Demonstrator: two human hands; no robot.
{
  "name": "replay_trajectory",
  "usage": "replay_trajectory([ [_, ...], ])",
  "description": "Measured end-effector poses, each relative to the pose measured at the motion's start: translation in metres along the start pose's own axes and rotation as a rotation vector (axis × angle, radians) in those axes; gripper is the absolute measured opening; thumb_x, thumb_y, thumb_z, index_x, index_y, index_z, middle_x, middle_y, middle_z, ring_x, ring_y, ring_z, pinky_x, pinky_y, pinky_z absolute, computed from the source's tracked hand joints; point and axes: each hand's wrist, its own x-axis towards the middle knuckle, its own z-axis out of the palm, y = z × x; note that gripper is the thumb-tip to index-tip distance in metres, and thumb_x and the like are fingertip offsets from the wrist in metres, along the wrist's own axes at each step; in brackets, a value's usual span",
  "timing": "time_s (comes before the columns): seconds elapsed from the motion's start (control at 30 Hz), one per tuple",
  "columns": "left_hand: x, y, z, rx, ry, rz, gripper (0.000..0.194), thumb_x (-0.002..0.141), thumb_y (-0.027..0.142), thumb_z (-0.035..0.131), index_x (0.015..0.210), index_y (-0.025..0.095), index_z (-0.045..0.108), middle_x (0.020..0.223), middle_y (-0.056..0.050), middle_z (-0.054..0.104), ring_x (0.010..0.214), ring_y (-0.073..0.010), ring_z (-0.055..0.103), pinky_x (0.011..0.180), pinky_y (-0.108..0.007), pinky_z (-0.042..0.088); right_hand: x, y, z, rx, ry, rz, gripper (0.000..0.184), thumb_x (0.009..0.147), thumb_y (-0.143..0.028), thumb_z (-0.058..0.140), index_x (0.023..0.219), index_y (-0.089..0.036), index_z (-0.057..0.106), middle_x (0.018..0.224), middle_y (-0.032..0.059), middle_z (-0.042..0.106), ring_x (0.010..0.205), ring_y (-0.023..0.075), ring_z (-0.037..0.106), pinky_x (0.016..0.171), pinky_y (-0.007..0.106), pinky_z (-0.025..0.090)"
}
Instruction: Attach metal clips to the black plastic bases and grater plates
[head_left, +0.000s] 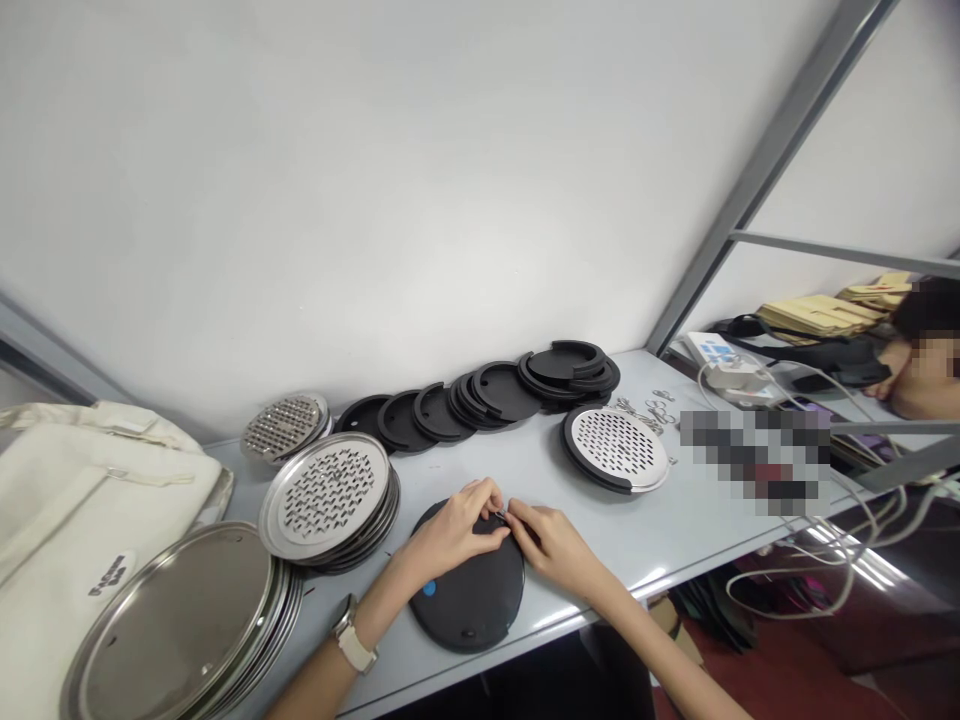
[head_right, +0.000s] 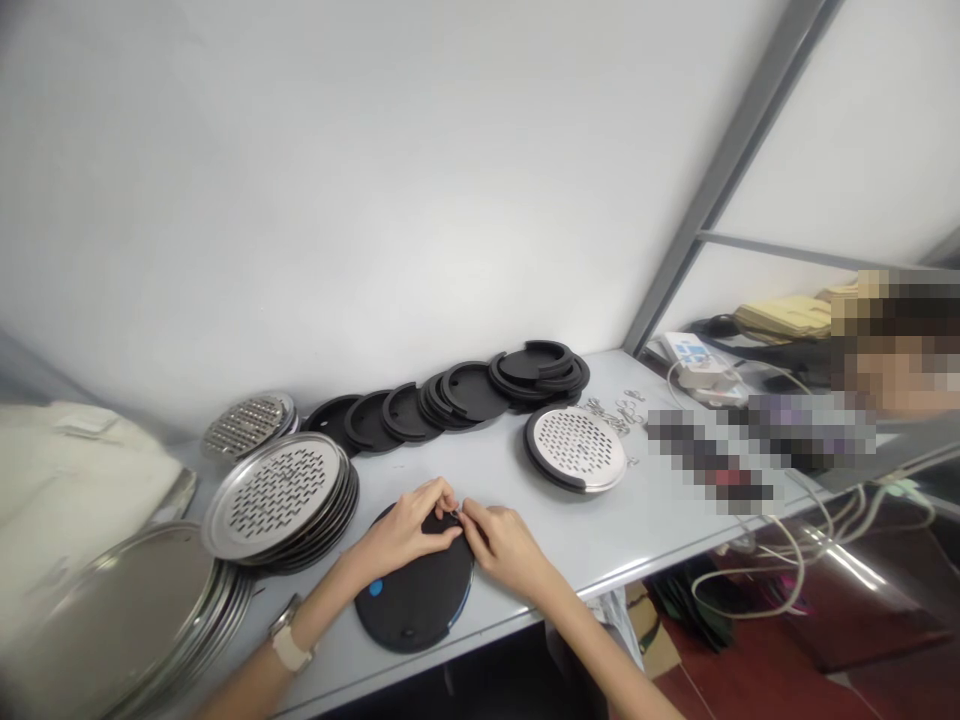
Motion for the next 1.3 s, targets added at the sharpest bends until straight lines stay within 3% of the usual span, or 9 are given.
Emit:
replay_trajectory([
  [0.37,-0.004,-0.001,0.002,0.163,0.017,0.050,0.023,0.080,0.013,0.059,0.096,0.021,0.045,0.096,-0.001,0.052,0.090,-0.0166,0.053,0.082,-0.029,0.045,-0.001,-0.001,0.000,0.023,0.010,-0.006,0.023,0.098,-0.027,0.031,0.080,-0.022,0.044,0.063,-0.0023,0.049,0.056,0.0138,0.049,0.057,0.024,0.033],
  [0.5,-0.004,0.003,0.001,0.293,0.071,0.102,0.024,0.079,0.014,0.060,0.097,0.021,0.046,0.096,-0.002,0.053,0.095,-0.0197,0.052,0.084,-0.032,0.044,0.000,0.000,0.001,0.008,0.022,-0.005,0.024,0.098,-0.027,0.031,0.078,-0.022,0.044,0.061,-0.0027,0.047,0.055,0.0137,0.048,0.057,0.024,0.032],
  [0.6,-0.006,0.006,0.000,0.393,0.124,0.082,0.019,0.078,0.020,0.061,0.090,0.020,0.046,0.090,-0.002,0.052,0.086,-0.0191,0.052,0.077,-0.031,0.043,0.000,0.000,0.000,0.003,0.033,-0.004,0.024,0.098,-0.026,0.033,0.077,-0.022,0.045,0.060,-0.0025,0.048,0.055,0.0137,0.048,0.056,0.024,0.032],
  [0.73,-0.009,0.006,-0.003,0.515,0.056,0.082,0.017,0.079,0.026,0.059,0.076,0.020,0.043,0.076,0.001,0.050,0.070,-0.0165,0.050,0.064,-0.029,0.038,0.000,-0.001,-0.002,0.013,0.028,-0.004,0.024,0.098,-0.026,0.033,0.077,-0.022,0.045,0.060,-0.0025,0.047,0.054,0.0138,0.048,0.056,0.025,0.032],
  [0.87,-0.010,0.004,-0.003,0.553,0.004,0.124,0.014,0.083,0.024,0.054,0.073,0.020,0.046,0.072,0.000,0.051,0.068,-0.0160,0.051,0.061,-0.028,0.035,0.000,-0.002,-0.002,0.022,0.021,-0.005,0.025,0.098,-0.027,0.032,0.076,-0.022,0.044,0.060,-0.0023,0.048,0.055,0.0141,0.049,0.056,0.024,0.033],
  [1.03,-0.008,0.002,-0.001,0.557,0.010,0.142,0.008,0.084,0.022,0.053,0.076,0.019,0.052,0.074,-0.001,0.055,0.069,-0.0162,0.053,0.061,-0.028,0.035,0.003,-0.002,-0.006,0.032,-0.012,-0.010,0.027,0.098,-0.027,0.031,0.076,-0.022,0.045,0.060,-0.0017,0.049,0.054,0.0145,0.048,0.057,0.024,0.034],
  [1.3,-0.007,0.000,0.000,0.550,0.009,0.139,0.014,0.083,0.025,0.055,0.071,0.019,0.051,0.069,0.000,0.054,0.067,-0.0156,0.053,0.058,-0.027,0.033,0.012,0.001,-0.022,0.005,-0.148,-0.075,0.025,0.097,-0.026,0.035,0.078,-0.022,0.050,0.057,-0.0028,0.049,0.049,0.0131,0.045,0.054,0.024,0.030],
])
